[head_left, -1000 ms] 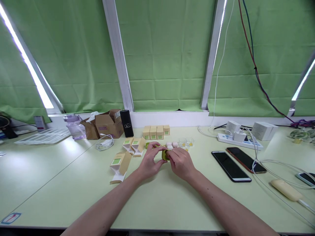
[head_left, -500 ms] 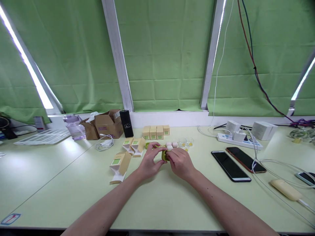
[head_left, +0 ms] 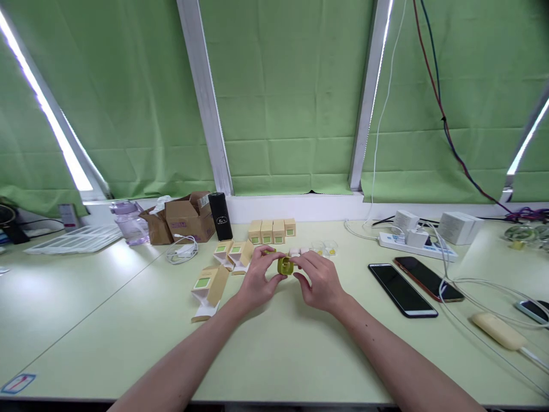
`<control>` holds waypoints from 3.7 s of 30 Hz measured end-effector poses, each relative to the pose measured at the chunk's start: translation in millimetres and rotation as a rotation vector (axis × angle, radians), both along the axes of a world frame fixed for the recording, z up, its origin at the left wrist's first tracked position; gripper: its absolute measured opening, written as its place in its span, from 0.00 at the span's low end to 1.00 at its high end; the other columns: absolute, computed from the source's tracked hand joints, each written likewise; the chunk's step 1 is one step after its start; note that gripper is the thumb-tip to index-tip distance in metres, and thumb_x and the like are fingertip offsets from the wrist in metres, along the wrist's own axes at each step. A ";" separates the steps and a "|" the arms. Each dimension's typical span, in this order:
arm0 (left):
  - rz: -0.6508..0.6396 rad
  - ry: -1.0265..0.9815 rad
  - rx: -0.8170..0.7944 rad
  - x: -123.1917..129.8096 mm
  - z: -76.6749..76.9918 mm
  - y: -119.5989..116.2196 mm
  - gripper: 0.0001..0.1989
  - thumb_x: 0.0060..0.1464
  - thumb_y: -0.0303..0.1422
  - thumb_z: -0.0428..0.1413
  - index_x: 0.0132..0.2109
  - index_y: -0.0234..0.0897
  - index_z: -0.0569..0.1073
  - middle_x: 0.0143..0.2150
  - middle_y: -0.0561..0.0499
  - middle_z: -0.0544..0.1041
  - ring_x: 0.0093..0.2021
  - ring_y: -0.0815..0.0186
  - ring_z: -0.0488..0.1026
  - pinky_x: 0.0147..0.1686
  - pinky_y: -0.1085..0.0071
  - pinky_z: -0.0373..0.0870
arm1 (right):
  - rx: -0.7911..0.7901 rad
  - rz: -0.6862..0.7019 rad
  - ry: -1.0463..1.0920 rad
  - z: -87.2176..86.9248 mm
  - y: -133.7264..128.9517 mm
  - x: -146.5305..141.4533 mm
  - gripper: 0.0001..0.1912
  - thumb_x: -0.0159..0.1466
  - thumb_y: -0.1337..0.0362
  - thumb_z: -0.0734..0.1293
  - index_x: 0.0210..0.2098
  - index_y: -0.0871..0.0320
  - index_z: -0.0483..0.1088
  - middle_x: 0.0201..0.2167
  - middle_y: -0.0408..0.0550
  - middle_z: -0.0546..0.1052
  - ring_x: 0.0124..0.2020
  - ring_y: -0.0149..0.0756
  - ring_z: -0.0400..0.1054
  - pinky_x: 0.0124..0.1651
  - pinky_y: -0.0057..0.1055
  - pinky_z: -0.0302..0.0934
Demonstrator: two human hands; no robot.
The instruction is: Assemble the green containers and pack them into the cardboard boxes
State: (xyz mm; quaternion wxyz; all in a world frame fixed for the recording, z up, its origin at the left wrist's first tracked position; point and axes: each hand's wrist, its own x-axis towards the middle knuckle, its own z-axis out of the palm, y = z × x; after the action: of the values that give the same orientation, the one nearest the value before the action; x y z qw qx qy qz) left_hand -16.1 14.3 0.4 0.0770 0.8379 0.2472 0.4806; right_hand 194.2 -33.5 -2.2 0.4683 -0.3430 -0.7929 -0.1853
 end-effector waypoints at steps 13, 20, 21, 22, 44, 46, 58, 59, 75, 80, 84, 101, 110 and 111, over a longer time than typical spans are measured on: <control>0.010 -0.011 0.103 3.8 3.2 -1.5 0.22 0.54 0.34 0.68 0.56 0.41 0.77 0.44 0.44 0.82 0.50 0.52 0.68 0.51 0.53 0.71 | -0.133 0.104 0.068 -9.2 4.4 -5.1 0.33 0.65 0.74 0.63 0.68 0.52 0.57 0.56 0.57 0.75 0.56 0.50 0.71 0.52 0.50 0.75; 0.044 -0.116 -0.078 8.4 3.1 -4.5 0.20 0.55 0.37 0.68 0.54 0.41 0.78 0.49 0.43 0.80 0.57 0.51 0.68 0.57 0.53 0.69 | -0.208 0.157 0.218 -11.1 6.1 -7.9 0.32 0.64 0.77 0.63 0.65 0.51 0.62 0.57 0.57 0.72 0.60 0.50 0.68 0.56 0.52 0.75; 0.050 -0.136 -0.126 9.2 3.3 -4.6 0.16 0.57 0.37 0.65 0.53 0.41 0.78 0.49 0.43 0.80 0.57 0.52 0.68 0.56 0.54 0.70 | -0.215 0.162 0.243 -10.4 5.9 -8.1 0.31 0.64 0.77 0.63 0.64 0.51 0.63 0.57 0.57 0.71 0.59 0.50 0.68 0.55 0.52 0.75; 0.058 -0.153 -0.176 9.8 3.4 -4.5 0.12 0.60 0.36 0.62 0.51 0.42 0.79 0.48 0.43 0.80 0.56 0.53 0.69 0.55 0.55 0.71 | -0.221 0.168 0.269 -9.7 5.8 -8.3 0.31 0.63 0.78 0.63 0.63 0.51 0.63 0.56 0.57 0.71 0.58 0.50 0.68 0.54 0.51 0.75; -0.081 -0.345 -0.788 19.2 1.9 0.3 0.17 0.51 0.47 0.66 0.34 0.35 0.79 0.34 0.48 0.81 0.37 0.61 0.76 0.42 0.66 0.73 | -0.231 0.180 0.294 -13.8 7.8 -10.1 0.28 0.62 0.78 0.64 0.59 0.51 0.65 0.54 0.56 0.72 0.57 0.48 0.68 0.53 0.48 0.75; -0.076 -0.343 -0.784 19.1 2.1 0.2 0.18 0.50 0.47 0.66 0.34 0.35 0.79 0.34 0.48 0.81 0.37 0.61 0.76 0.42 0.66 0.72 | -0.235 0.174 0.286 -13.8 7.8 -10.1 0.28 0.62 0.78 0.64 0.59 0.51 0.65 0.54 0.56 0.72 0.57 0.48 0.69 0.54 0.49 0.75; -0.049 -0.368 -0.806 19.5 0.6 0.9 0.16 0.49 0.45 0.66 0.34 0.35 0.80 0.35 0.47 0.82 0.38 0.60 0.77 0.43 0.66 0.73 | -0.245 0.166 0.258 -16.3 9.1 -9.1 0.29 0.62 0.79 0.63 0.60 0.52 0.64 0.55 0.56 0.72 0.58 0.49 0.68 0.58 0.52 0.73; -0.043 -0.367 -0.805 19.3 0.9 0.9 0.16 0.49 0.45 0.66 0.34 0.35 0.80 0.35 0.48 0.82 0.38 0.60 0.77 0.43 0.66 0.72 | -0.244 0.167 0.258 -16.7 9.5 -9.2 0.29 0.62 0.79 0.63 0.60 0.52 0.64 0.55 0.57 0.72 0.58 0.49 0.68 0.58 0.52 0.73; 0.000 -0.353 -0.818 16.6 1.1 2.4 0.18 0.47 0.47 0.67 0.34 0.35 0.80 0.33 0.48 0.82 0.35 0.61 0.76 0.40 0.66 0.71 | -0.242 0.169 0.279 -15.1 9.6 -10.6 0.28 0.63 0.78 0.64 0.59 0.51 0.65 0.55 0.56 0.73 0.56 0.48 0.71 0.53 0.50 0.76; -0.004 -0.364 -0.816 16.1 2.4 2.0 0.18 0.46 0.47 0.68 0.33 0.35 0.80 0.32 0.49 0.81 0.34 0.62 0.75 0.39 0.67 0.70 | -0.253 0.177 0.292 -14.9 9.5 -10.6 0.26 0.64 0.77 0.64 0.59 0.51 0.66 0.55 0.55 0.73 0.55 0.47 0.70 0.52 0.48 0.76; -0.009 -0.374 -0.822 16.0 2.1 2.6 0.18 0.45 0.46 0.68 0.33 0.35 0.80 0.32 0.49 0.81 0.34 0.62 0.75 0.38 0.67 0.70 | -0.258 0.181 0.295 -14.9 9.5 -10.7 0.27 0.63 0.78 0.64 0.59 0.51 0.65 0.55 0.55 0.73 0.55 0.47 0.70 0.51 0.48 0.77; -0.047 -0.395 -0.846 15.0 3.0 3.5 0.18 0.44 0.46 0.70 0.33 0.35 0.80 0.31 0.49 0.81 0.33 0.63 0.75 0.38 0.67 0.71 | -0.263 0.181 0.306 -15.9 10.8 -9.2 0.27 0.63 0.78 0.64 0.58 0.51 0.66 0.54 0.54 0.73 0.55 0.46 0.70 0.50 0.47 0.78; -0.050 -0.405 -0.851 14.5 3.3 3.4 0.18 0.45 0.46 0.70 0.32 0.35 0.80 0.31 0.49 0.80 0.33 0.64 0.74 0.39 0.67 0.69 | -0.266 0.195 0.321 -15.9 10.7 -9.0 0.28 0.63 0.79 0.64 0.58 0.51 0.65 0.54 0.54 0.73 0.55 0.46 0.70 0.50 0.46 0.78; -0.052 -0.406 -0.857 14.4 3.3 3.6 0.18 0.44 0.46 0.70 0.32 0.35 0.80 0.31 0.49 0.80 0.33 0.64 0.74 0.39 0.67 0.69 | -0.268 0.198 0.323 -15.8 10.6 -9.0 0.27 0.63 0.79 0.64 0.58 0.51 0.65 0.54 0.54 0.73 0.55 0.46 0.70 0.50 0.46 0.78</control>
State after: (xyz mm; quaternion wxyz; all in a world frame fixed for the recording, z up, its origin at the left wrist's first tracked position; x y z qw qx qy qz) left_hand -1.6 17.9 3.7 0.4745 0.6256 0.3821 0.4873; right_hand 185.2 -22.9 -18.1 0.5554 -0.3476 -0.7550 0.0258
